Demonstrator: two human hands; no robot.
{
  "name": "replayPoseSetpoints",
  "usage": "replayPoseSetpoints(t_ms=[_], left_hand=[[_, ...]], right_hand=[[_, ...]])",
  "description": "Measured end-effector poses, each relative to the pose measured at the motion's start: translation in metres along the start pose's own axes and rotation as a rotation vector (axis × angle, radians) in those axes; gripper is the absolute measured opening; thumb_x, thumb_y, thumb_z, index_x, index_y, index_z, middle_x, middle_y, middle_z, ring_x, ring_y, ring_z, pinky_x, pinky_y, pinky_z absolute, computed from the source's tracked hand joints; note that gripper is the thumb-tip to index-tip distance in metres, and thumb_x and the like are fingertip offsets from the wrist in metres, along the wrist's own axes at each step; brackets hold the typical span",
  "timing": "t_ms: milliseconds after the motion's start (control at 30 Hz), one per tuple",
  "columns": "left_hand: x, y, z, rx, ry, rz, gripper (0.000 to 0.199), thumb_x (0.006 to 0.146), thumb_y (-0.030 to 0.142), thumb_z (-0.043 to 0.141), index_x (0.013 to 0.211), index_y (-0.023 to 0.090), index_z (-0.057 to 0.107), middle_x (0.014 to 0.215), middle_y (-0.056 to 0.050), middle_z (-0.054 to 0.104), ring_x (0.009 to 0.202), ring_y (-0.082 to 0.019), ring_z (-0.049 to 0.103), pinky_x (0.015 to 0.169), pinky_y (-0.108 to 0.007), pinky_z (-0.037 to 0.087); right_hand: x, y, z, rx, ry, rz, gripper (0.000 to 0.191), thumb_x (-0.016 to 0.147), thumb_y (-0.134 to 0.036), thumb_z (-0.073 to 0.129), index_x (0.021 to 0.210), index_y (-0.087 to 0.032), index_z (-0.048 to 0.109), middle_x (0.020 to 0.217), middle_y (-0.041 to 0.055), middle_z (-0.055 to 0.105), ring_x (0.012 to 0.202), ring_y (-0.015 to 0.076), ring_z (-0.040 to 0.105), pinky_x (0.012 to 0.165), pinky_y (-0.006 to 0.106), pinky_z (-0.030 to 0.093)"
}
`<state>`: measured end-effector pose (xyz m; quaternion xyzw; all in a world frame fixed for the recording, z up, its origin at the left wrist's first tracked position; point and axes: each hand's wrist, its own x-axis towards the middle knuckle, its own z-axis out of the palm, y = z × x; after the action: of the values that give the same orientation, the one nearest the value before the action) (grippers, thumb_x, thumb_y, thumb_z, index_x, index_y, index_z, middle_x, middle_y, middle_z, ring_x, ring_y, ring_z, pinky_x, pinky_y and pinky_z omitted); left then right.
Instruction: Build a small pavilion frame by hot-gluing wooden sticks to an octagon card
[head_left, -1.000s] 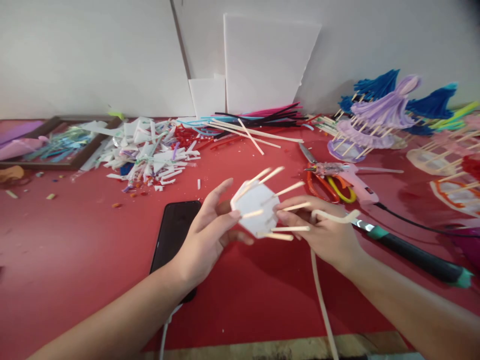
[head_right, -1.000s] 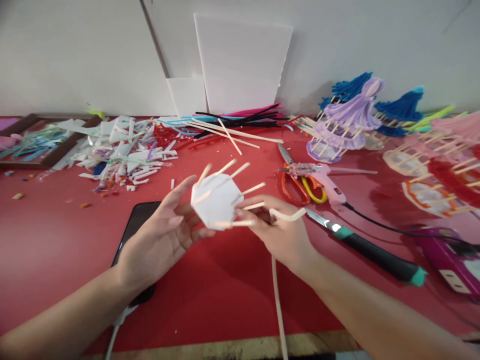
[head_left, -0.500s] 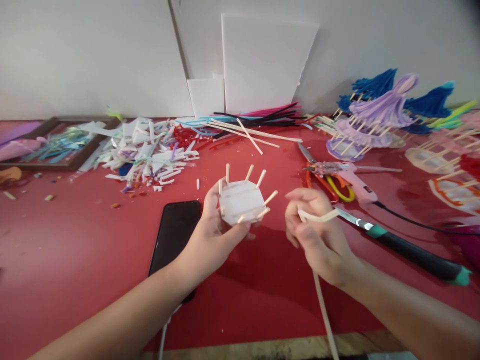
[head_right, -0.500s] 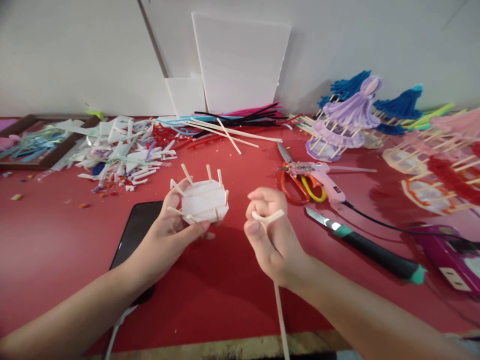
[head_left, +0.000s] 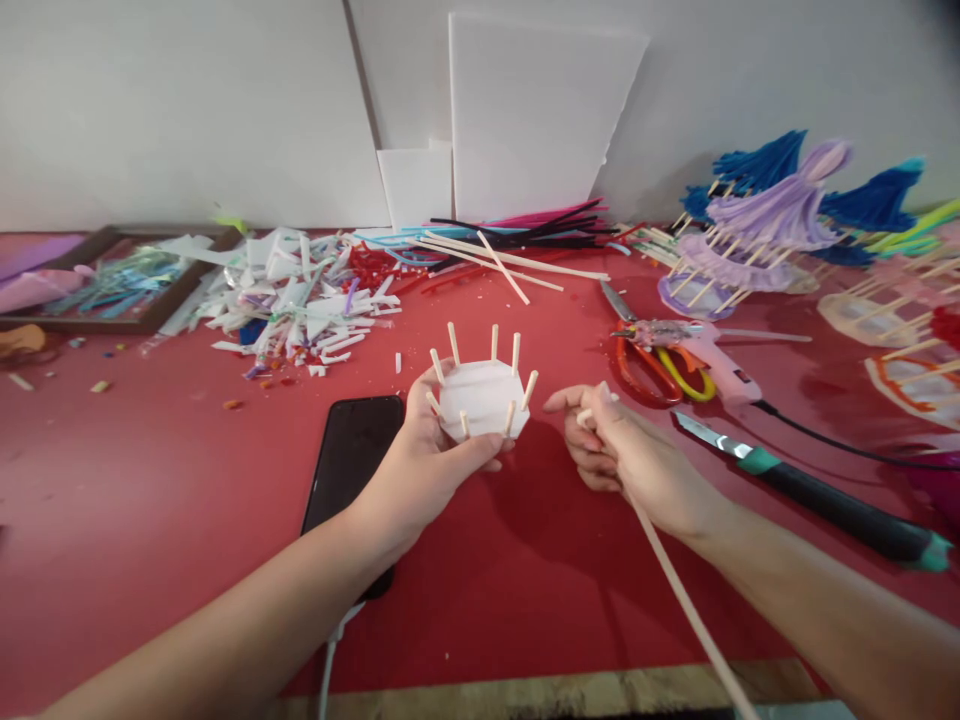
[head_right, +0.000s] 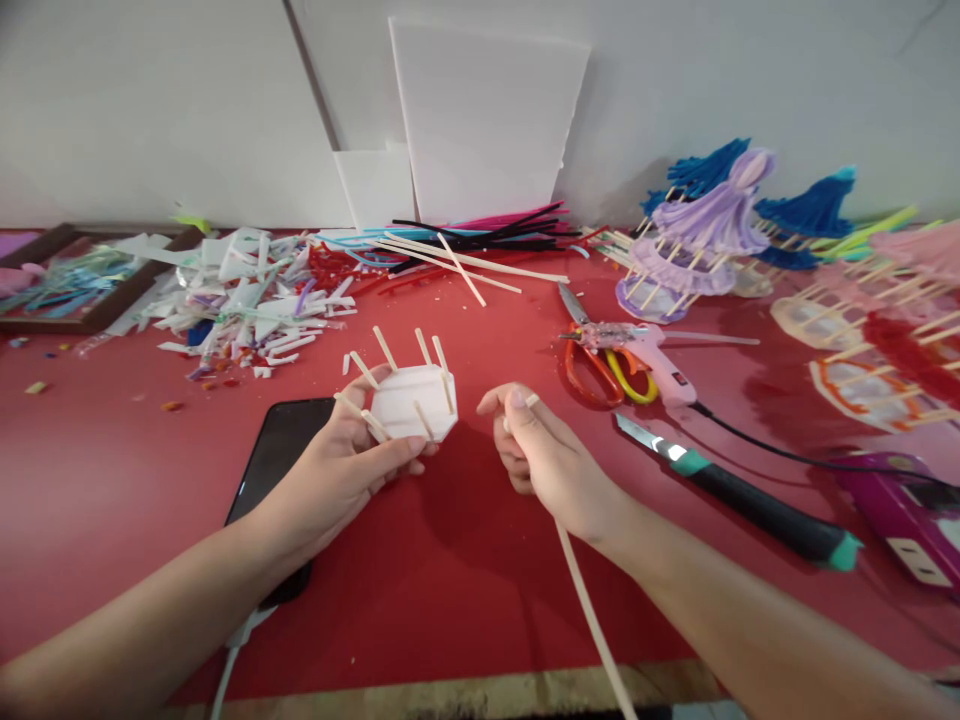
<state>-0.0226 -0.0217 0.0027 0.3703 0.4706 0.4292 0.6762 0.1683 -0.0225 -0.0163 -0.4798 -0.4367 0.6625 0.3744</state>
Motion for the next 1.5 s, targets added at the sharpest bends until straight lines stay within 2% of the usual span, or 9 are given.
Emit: replayPoseSetpoints(t_ms=[133,233,400,500,667,933,1133,1267,1500], left_hand=[[-0.001,-0.001,-0.001,0.018,-0.018,-0.002,0.065,0.074,0.01,0.069,0.124,0.023,0.031,0.098,-0.003,0.064,0.077,-0.011,0.065,0.066,-0.021,0.053],[-0.002,0.001,0.0,0.021,-0.021,0.022,0.058,0.074,0.01,0.068,0.12,0.021,0.033,0.099,-0.003,0.063,0.076,-0.01,0.063,0.067,-0.021,0.053],[-0.001,0.002,0.0,0.041,-0.011,0.032,0.059,0.075,0.013,0.069,0.12,0.023,0.033,0.101,-0.003,0.063,0.081,-0.013,0.064,0.07,-0.023,0.051],[-0.001,-0.001,-0.001,0.065,-0.018,0.112,0.067,0.073,0.012,0.07,0.125,0.025,0.03,0.104,-0.004,0.063,0.089,-0.015,0.064,0.078,-0.026,0.05],[-0.002,-0.002,-0.004,0.124,-0.038,0.207,0.069,0.075,0.016,0.069,0.127,0.028,0.027,0.109,-0.005,0.061,0.091,-0.018,0.065,0.079,-0.029,0.051],[0.0,0.001,-0.004,0.097,-0.025,0.174,0.07,0.075,0.015,0.068,0.129,0.025,0.025,0.092,-0.001,0.064,0.079,-0.015,0.064,0.078,-0.029,0.049],[-0.002,0.004,0.002,0.031,0.005,0.071,0.062,0.074,0.013,0.069,0.124,0.022,0.033,0.092,-0.001,0.064,0.083,-0.014,0.063,0.078,-0.026,0.047],[-0.003,0.006,0.002,0.037,0.01,0.044,0.062,0.074,0.012,0.068,0.124,0.021,0.033,0.086,0.0,0.064,0.072,-0.012,0.062,0.074,-0.026,0.046],[0.001,-0.001,-0.001,-0.04,-0.032,0.09,0.063,0.075,0.009,0.068,0.125,0.024,0.033,0.101,-0.002,0.064,0.088,-0.011,0.062,0.081,-0.024,0.045]], right_hand=[[-0.005,0.002,0.0,-0.059,-0.122,-0.049,0.035,0.092,-0.056,0.034,0.081,-0.023,0.04,0.055,-0.0092,0.027,0.042,0.0064,0.02,0.039,0.02,0.022],[-0.009,0.0,0.004,-0.15,-0.192,-0.077,0.034,0.095,-0.048,0.034,0.074,-0.022,0.036,0.057,-0.0075,0.038,0.047,0.007,0.035,0.046,0.021,0.037],[-0.009,-0.003,0.007,-0.045,-0.273,-0.072,0.025,0.096,-0.044,0.031,0.095,-0.021,0.041,0.084,0.0049,0.063,0.065,0.0134,0.059,0.055,0.028,0.047],[-0.008,-0.002,0.004,-0.14,-0.282,-0.082,0.027,0.097,-0.044,0.03,0.101,-0.02,0.042,0.076,0.0028,0.063,0.054,0.0102,0.052,0.051,0.025,0.04],[-0.012,-0.004,0.002,-0.385,-0.246,-0.123,0.028,0.098,-0.045,0.027,0.092,-0.021,0.04,0.057,-0.0063,0.044,0.053,0.0092,0.038,0.055,0.026,0.033],[-0.019,-0.011,0.003,-0.533,-0.191,-0.088,0.031,0.096,-0.045,0.031,0.114,-0.024,0.044,0.08,0.0003,0.052,0.063,0.0106,0.046,0.056,0.024,0.039],[-0.014,-0.007,0.002,-0.589,-0.231,-0.137,0.032,0.096,-0.044,0.03,0.098,-0.023,0.054,0.069,-0.0011,0.053,0.058,0.0115,0.046,0.054,0.025,0.037],[-0.018,-0.009,0.002,-0.559,-0.104,-0.075,0.017,0.093,-0.032,0.041,0.105,-0.025,0.049,0.083,0.0002,0.052,0.07,0.0122,0.049,0.058,0.023,0.04],[-0.018,-0.011,0.006,-0.459,-0.081,-0.147,0.021,0.093,-0.034,0.039,0.099,-0.021,0.055,0.071,-0.0013,0.052,0.048,0.0069,0.043,0.045,0.021,0.038]])
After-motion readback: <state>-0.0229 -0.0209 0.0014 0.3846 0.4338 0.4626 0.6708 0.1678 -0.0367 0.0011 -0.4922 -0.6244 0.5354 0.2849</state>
